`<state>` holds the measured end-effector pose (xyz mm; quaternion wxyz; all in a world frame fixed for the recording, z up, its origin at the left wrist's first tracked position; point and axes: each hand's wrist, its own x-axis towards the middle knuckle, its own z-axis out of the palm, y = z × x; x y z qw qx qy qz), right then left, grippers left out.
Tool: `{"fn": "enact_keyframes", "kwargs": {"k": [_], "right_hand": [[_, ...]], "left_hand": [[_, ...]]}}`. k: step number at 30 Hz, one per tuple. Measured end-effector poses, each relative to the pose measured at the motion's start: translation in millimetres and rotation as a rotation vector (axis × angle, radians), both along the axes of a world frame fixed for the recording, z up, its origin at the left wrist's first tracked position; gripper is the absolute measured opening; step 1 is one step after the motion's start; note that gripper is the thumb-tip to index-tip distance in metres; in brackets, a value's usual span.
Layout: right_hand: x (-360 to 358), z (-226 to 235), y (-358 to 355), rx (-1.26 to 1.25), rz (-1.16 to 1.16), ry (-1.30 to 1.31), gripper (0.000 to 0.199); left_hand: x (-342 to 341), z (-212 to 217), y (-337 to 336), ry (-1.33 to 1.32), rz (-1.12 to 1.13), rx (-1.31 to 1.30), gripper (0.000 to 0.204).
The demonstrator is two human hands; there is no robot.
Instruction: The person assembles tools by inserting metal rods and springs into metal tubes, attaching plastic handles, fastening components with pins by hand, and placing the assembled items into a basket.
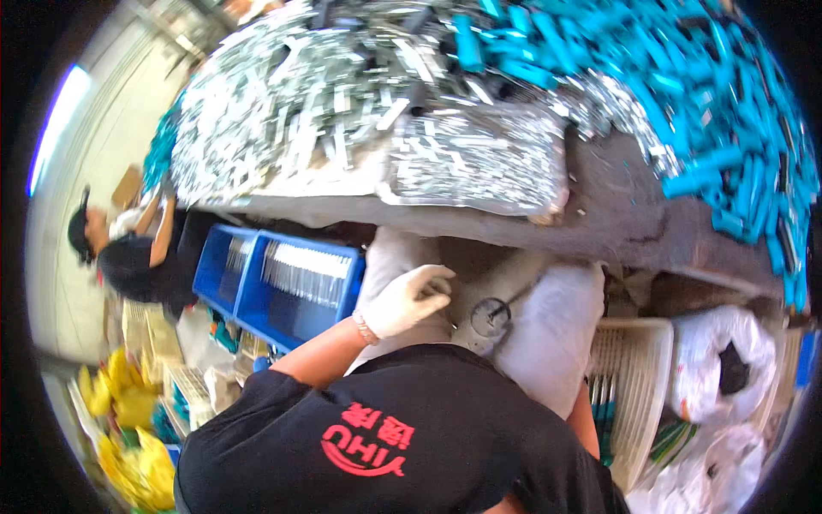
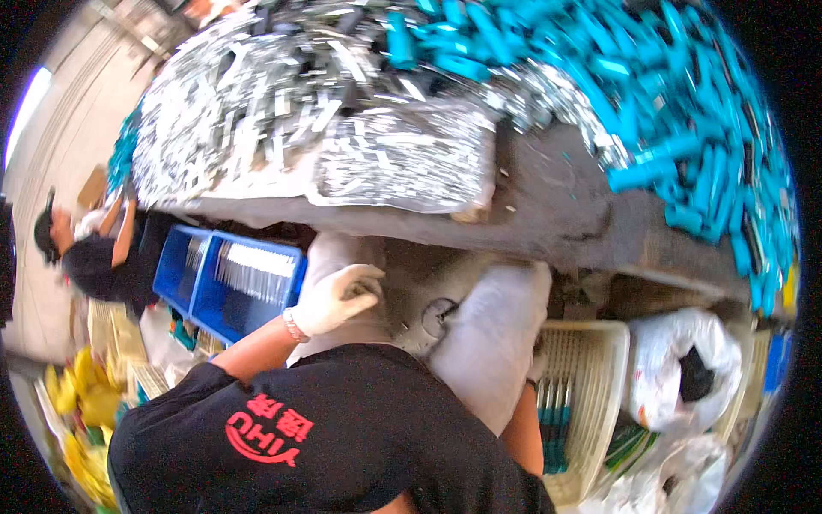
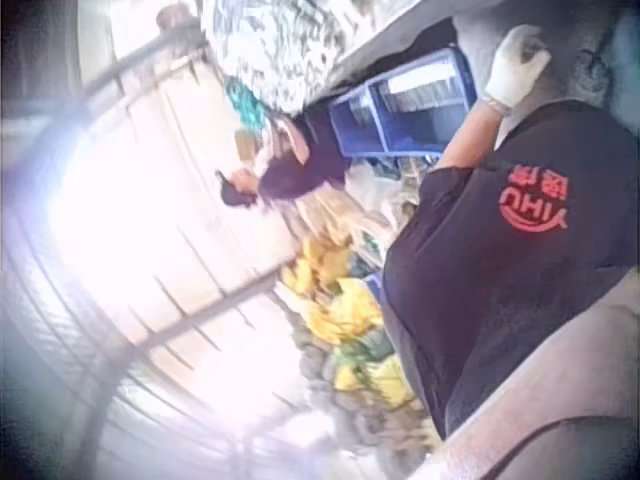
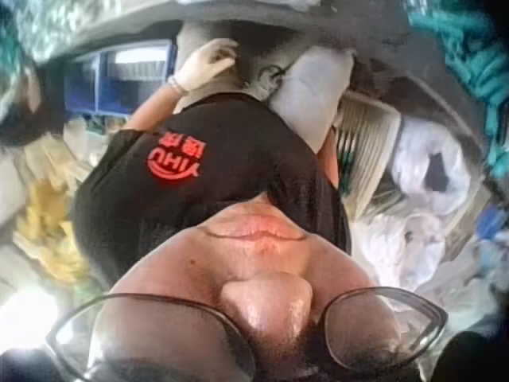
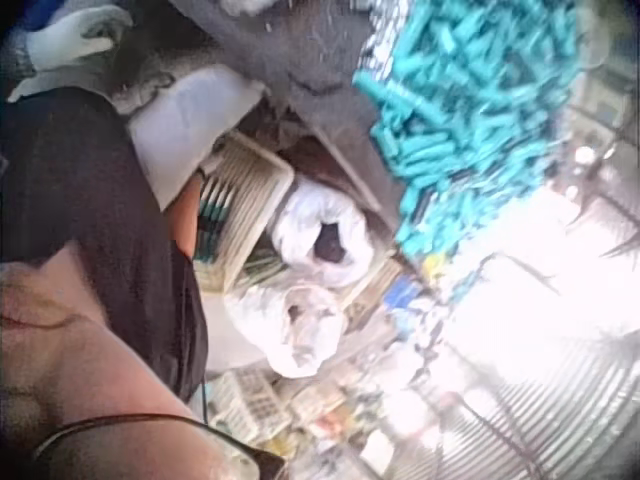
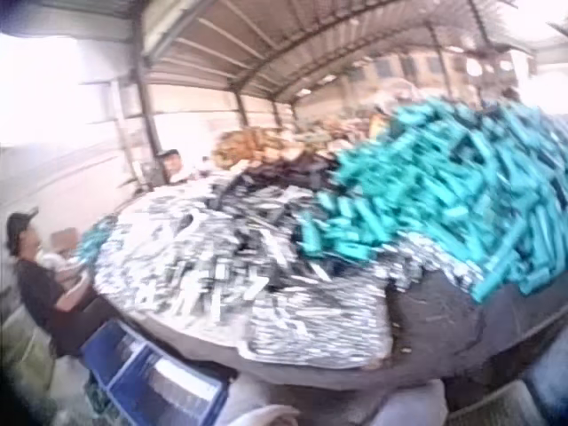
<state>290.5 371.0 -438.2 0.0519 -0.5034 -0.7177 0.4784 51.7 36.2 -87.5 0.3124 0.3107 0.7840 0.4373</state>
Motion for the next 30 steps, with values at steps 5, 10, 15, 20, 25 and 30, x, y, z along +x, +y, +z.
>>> {"fn": "enact_keyframes", "kwargs": {"k": [5,10,15,20,25,30], "right_hand": [[55,157,1,0.404,-0.187,0.347,0.045],[20,328,-45,0.422,-0.192,0.597,0.039],[-64,394,-89,0.495,0.258,0.649,0.027],[-187,446,-98,0.926,0.633,0.639,0.02],[-254,443,-32,1.436,0.681,0.122,0.024],[-258,438,-12,1.419,0.772,0.208,0.018]], "left_hand": [[1,20,-46,0.208,0.035,0.137,0.04],[-25,43,-79,0.22,0.235,0.31,0.035],[-68,54,-87,0.181,0.368,0.436,0.032],[-75,51,-92,0.059,0.434,0.543,0.031],[-84,63,-103,0.285,0.331,0.358,0.03],[-122,67,-127,0.246,0.489,0.358,0.023]]}}
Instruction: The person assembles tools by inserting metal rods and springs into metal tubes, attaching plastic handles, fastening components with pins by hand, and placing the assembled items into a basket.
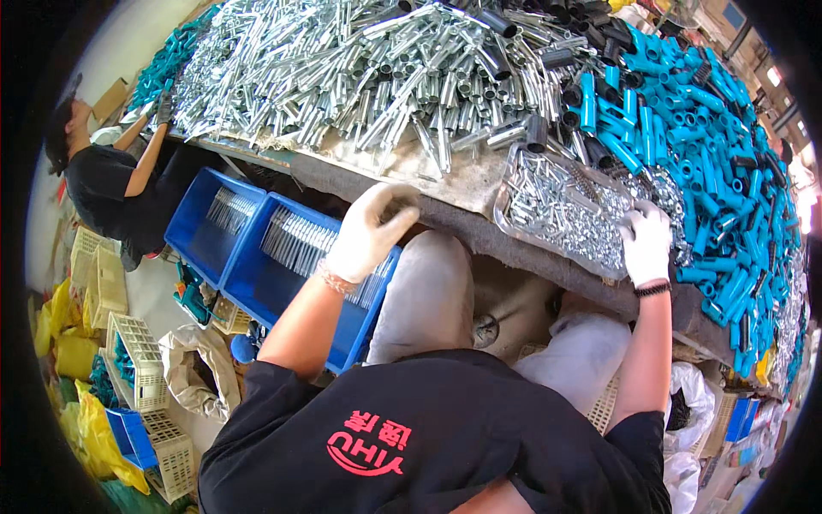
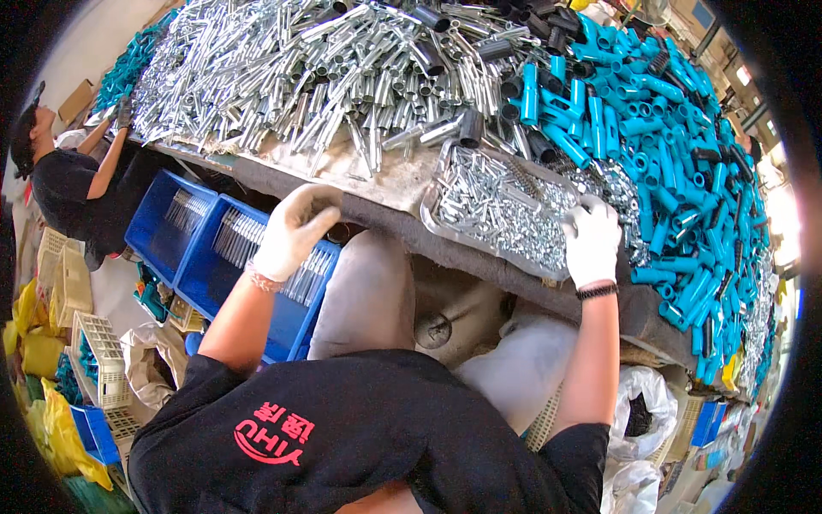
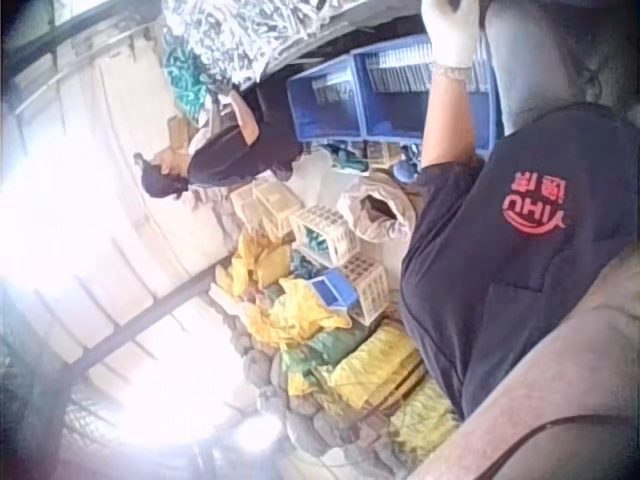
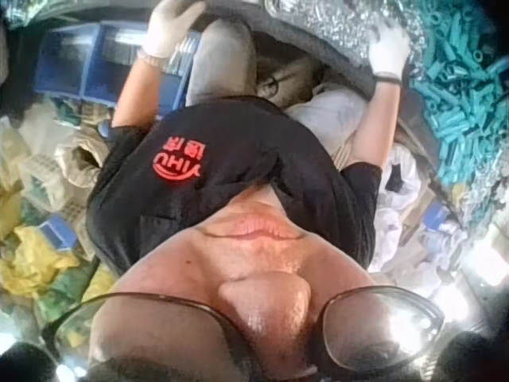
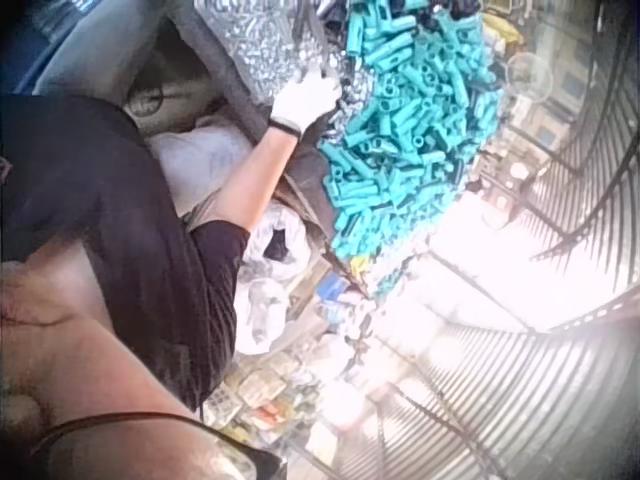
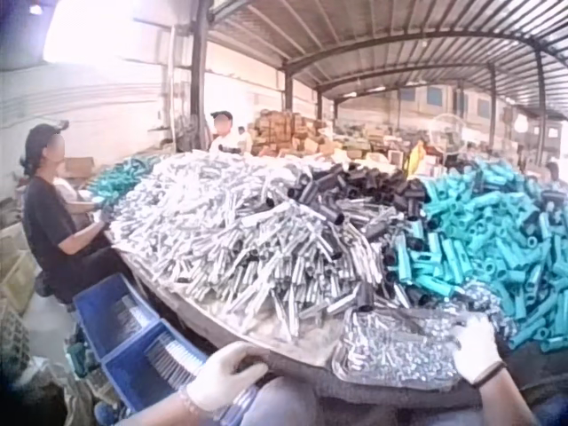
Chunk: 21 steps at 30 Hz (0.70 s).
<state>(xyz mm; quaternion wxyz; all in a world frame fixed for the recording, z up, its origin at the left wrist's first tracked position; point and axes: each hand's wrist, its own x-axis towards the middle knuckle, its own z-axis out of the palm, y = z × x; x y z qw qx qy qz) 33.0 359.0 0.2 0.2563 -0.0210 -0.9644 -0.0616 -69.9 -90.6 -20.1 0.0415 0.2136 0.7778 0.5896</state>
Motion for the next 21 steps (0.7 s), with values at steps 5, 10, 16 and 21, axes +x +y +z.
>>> {"fn": "enact_keyframes", "kwargs": {"k": [5,10,16,21], "right_hand": [[9,1,10,0.014,-0.026,-0.112,0.017],[5,-1,-4,-0.051,0.084,-0.067,0.024],[2,24,-19,-0.418,0.055,-0.068,0.011],[16,35,-24,-1.006,0.056,0.171,0.006]], "left_hand": [[-61,27,36,0.326,0.153,-0.172,0.023],[-154,29,108,0.592,0.496,-0.556,0.025],[-214,27,151,0.475,0.729,-0.978,0.024],[-156,66,104,0.422,0.415,-0.695,0.045]]}}
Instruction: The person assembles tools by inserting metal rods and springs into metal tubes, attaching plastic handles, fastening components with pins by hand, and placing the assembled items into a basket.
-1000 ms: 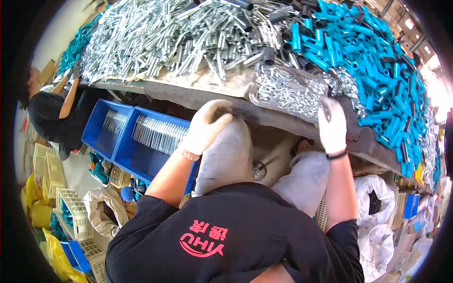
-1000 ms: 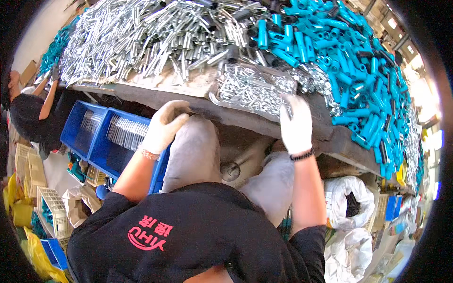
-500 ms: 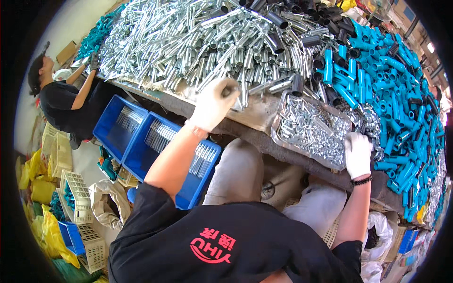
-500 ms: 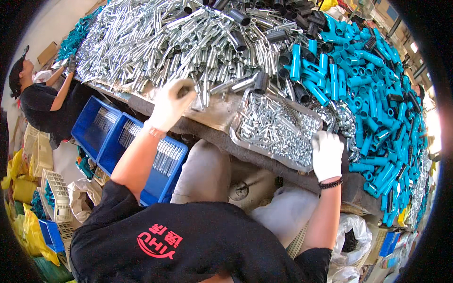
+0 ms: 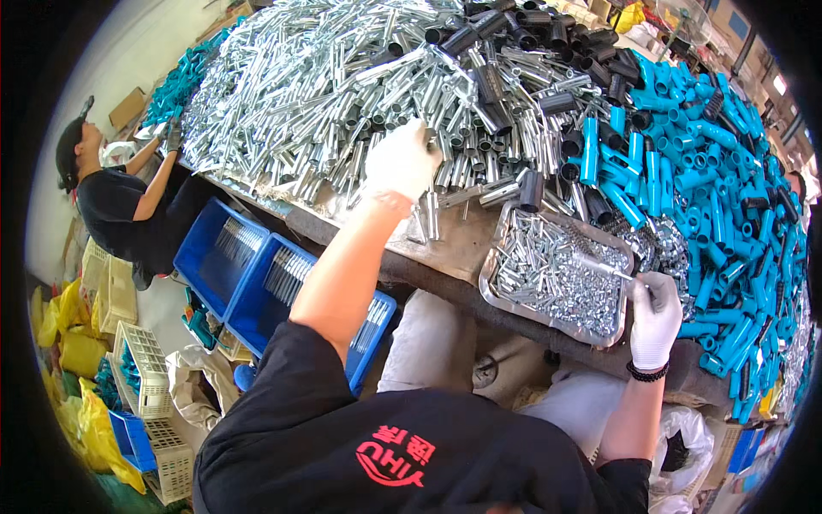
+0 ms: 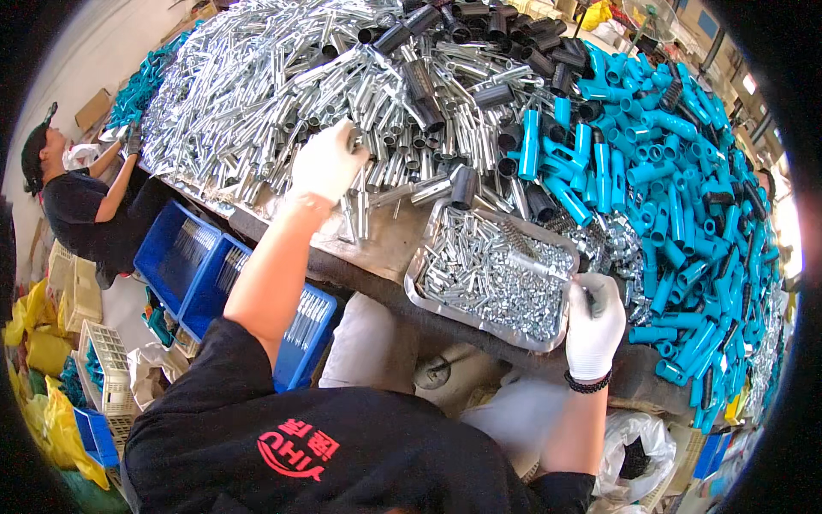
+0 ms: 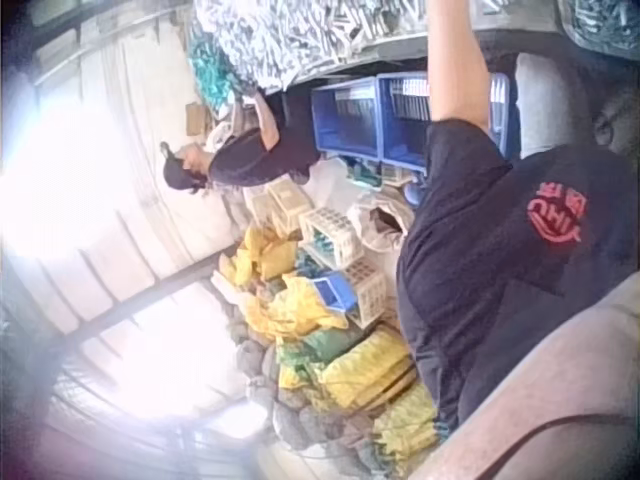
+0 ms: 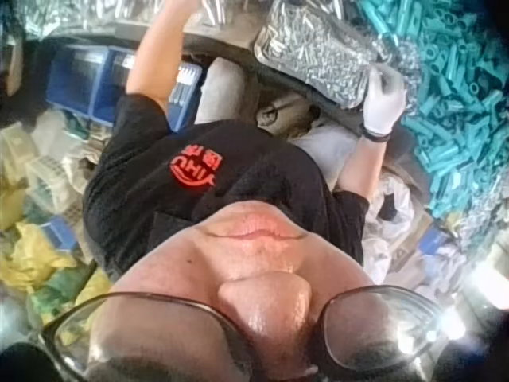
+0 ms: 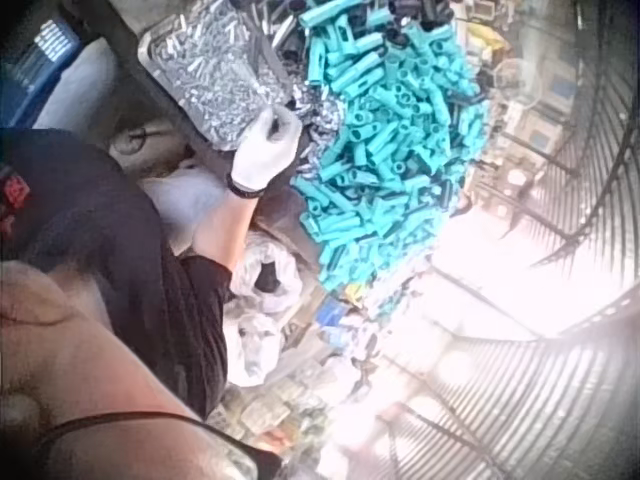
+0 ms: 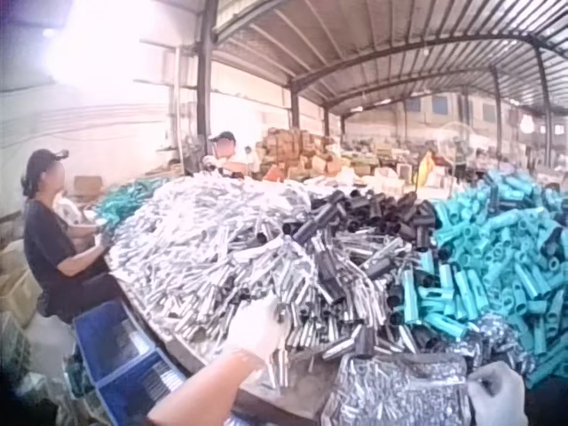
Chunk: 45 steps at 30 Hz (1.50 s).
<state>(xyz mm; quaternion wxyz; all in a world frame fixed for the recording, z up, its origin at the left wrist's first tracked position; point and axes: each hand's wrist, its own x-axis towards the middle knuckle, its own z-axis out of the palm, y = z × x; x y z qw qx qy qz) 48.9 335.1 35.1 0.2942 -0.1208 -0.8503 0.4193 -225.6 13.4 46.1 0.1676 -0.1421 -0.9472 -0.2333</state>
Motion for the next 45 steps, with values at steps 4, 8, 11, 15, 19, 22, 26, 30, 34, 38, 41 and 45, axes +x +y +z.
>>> {"fn": "enact_keyframes", "kwargs": {"k": [4,8,11,15,19,22,26,30,34,38,41,45], "right_hand": [[13,10,-34,-0.235,-0.086,0.233,0.009],[22,15,-77,-0.546,0.049,0.281,0.017],[28,-1,-107,-0.676,0.156,0.191,0.015],[47,-23,-123,-0.65,0.088,0.146,0.014],[64,-37,-112,-0.703,0.092,0.148,0.014],[69,-38,-109,-0.689,0.112,0.18,0.013],[64,-40,-113,-0.706,0.073,0.21,0.012],[52,-41,-114,-0.723,0.067,0.22,0.012],[40,-39,-119,-0.714,0.057,0.21,0.014],[45,-41,-124,-0.731,0.058,0.216,0.014],[47,-43,-125,-0.762,0.126,0.234,0.014],[58,-39,-123,-0.803,0.248,0.284,0.014]], "left_hand": [[37,-17,-22,-0.574,-0.455,1.219,0.028],[105,-29,-17,-0.993,-0.816,1.634,0.035],[140,-53,-16,-1.118,-0.935,1.617,0.041],[126,-89,-19,-0.985,-0.817,1.56,0.036],[83,-82,-34,-1.213,-0.989,1.72,0.032],[65,-82,-35,-1.298,-0.765,1.684,0.033],[58,-91,-34,-1.341,-0.794,1.662,0.035],[67,-85,-29,-1.23,-0.751,1.702,0.027],[76,-78,-27,-1.127,-0.658,1.648,0.026],[124,-60,-23,-0.605,-0.396,1.546,0.026],[172,-62,-32,-0.519,-0.355,1.385,0.025],[190,-78,-31,-0.966,-0.621,1.685,0.036]]}}
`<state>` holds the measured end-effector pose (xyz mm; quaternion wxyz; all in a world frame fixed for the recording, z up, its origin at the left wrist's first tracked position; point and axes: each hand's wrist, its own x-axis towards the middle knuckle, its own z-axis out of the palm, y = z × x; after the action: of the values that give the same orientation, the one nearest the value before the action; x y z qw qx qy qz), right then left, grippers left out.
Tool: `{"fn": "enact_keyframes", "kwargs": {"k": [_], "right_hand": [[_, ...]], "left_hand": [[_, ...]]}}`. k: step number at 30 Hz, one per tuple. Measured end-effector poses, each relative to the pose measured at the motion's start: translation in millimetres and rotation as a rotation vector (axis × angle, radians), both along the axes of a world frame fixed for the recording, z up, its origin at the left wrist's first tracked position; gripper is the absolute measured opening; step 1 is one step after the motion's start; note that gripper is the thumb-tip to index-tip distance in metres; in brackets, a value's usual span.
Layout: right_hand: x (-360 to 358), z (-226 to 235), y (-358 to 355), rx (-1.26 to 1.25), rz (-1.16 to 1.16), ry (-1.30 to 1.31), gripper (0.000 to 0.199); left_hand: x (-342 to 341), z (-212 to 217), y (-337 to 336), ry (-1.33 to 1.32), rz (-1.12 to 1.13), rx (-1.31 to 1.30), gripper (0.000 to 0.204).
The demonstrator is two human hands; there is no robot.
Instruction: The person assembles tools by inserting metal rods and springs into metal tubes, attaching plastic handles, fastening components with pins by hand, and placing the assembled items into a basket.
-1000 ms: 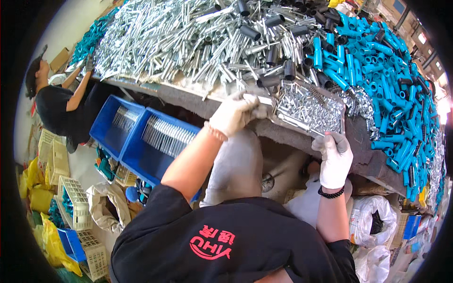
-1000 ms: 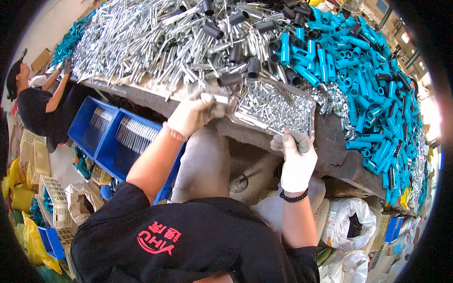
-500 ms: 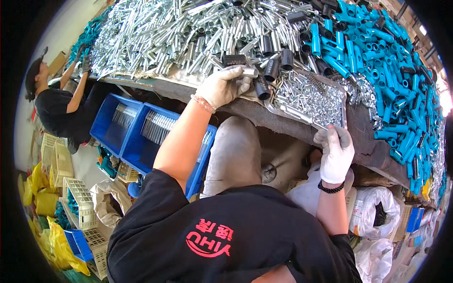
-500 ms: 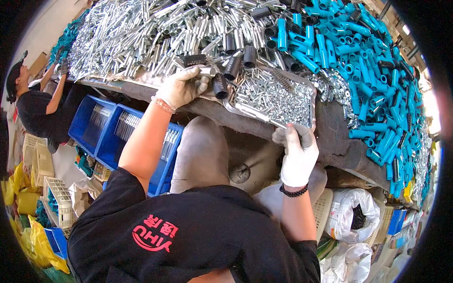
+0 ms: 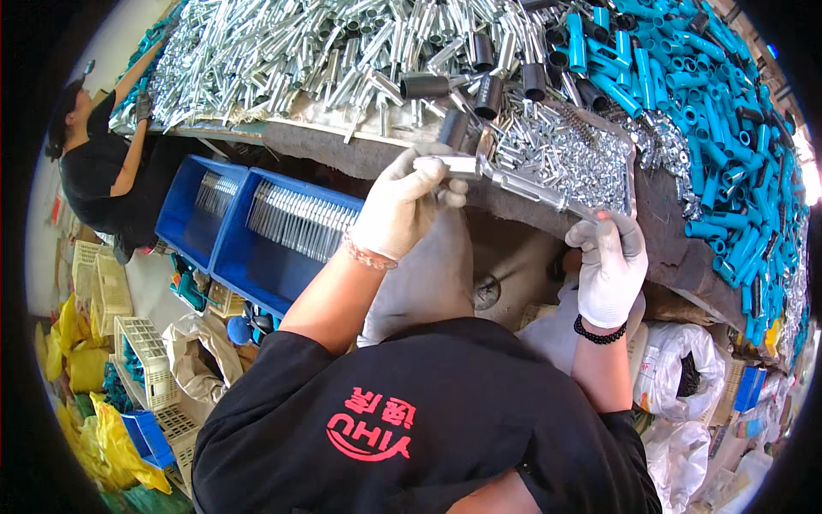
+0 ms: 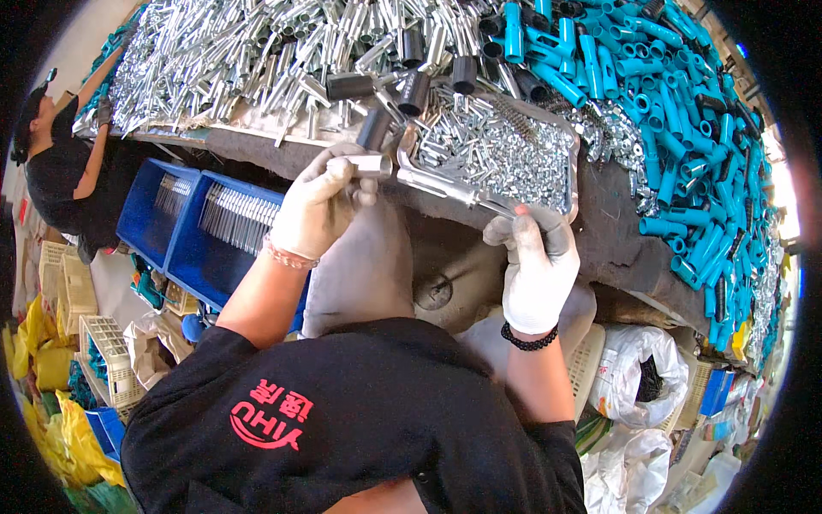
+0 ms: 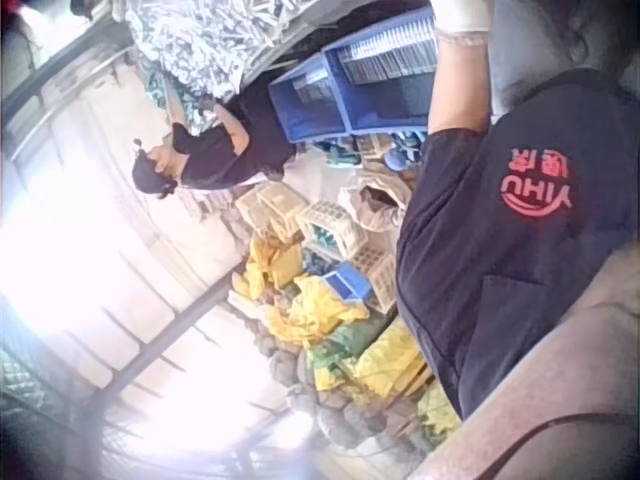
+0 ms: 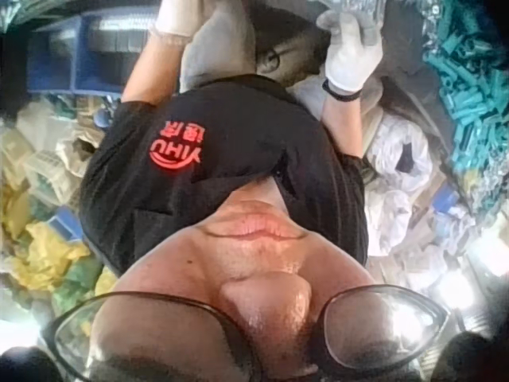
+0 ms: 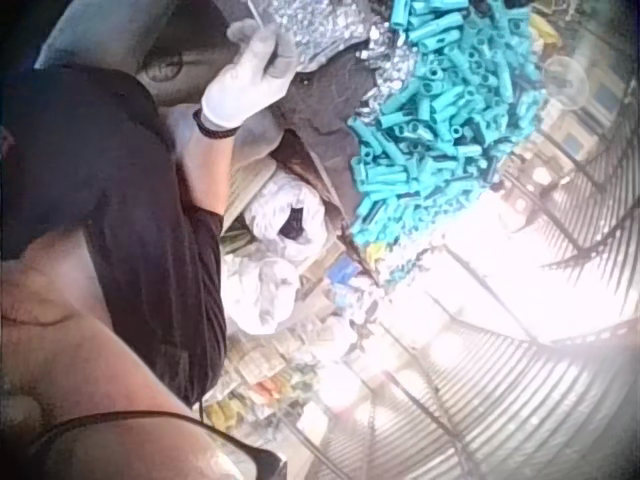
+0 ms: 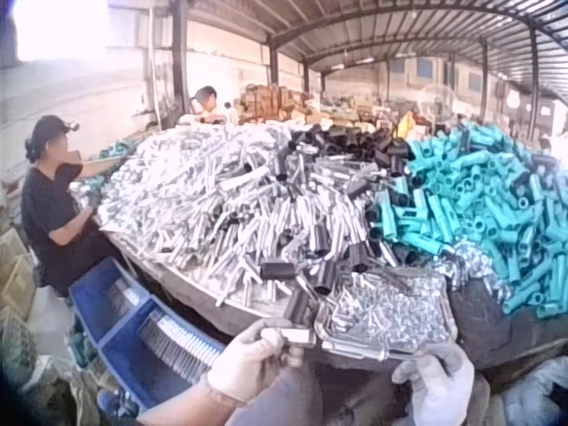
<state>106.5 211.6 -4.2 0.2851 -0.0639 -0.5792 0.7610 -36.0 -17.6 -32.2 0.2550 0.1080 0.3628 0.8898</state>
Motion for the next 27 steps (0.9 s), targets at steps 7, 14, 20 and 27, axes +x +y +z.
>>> {"fn": "enact_keyframes", "kwargs": {"k": [7,14,20,27], "right_hand": [[32,19,-1,0.621,0.077,-0.241,0.014],[27,19,9,1.617,0.36,-0.269,0.032],[29,19,18,1.28,0.228,-0.245,0.031],[111,-21,70,0.8,-0.198,-0.534,0.011]], "left_hand": [[31,5,5,0.255,-0.414,-0.329,0.056],[59,-20,35,1.385,-0.169,-0.726,0.033],[69,-25,24,0.981,-0.191,-0.821,0.032],[57,-23,-5,-0.298,-0.59,-0.718,0.012]]}}
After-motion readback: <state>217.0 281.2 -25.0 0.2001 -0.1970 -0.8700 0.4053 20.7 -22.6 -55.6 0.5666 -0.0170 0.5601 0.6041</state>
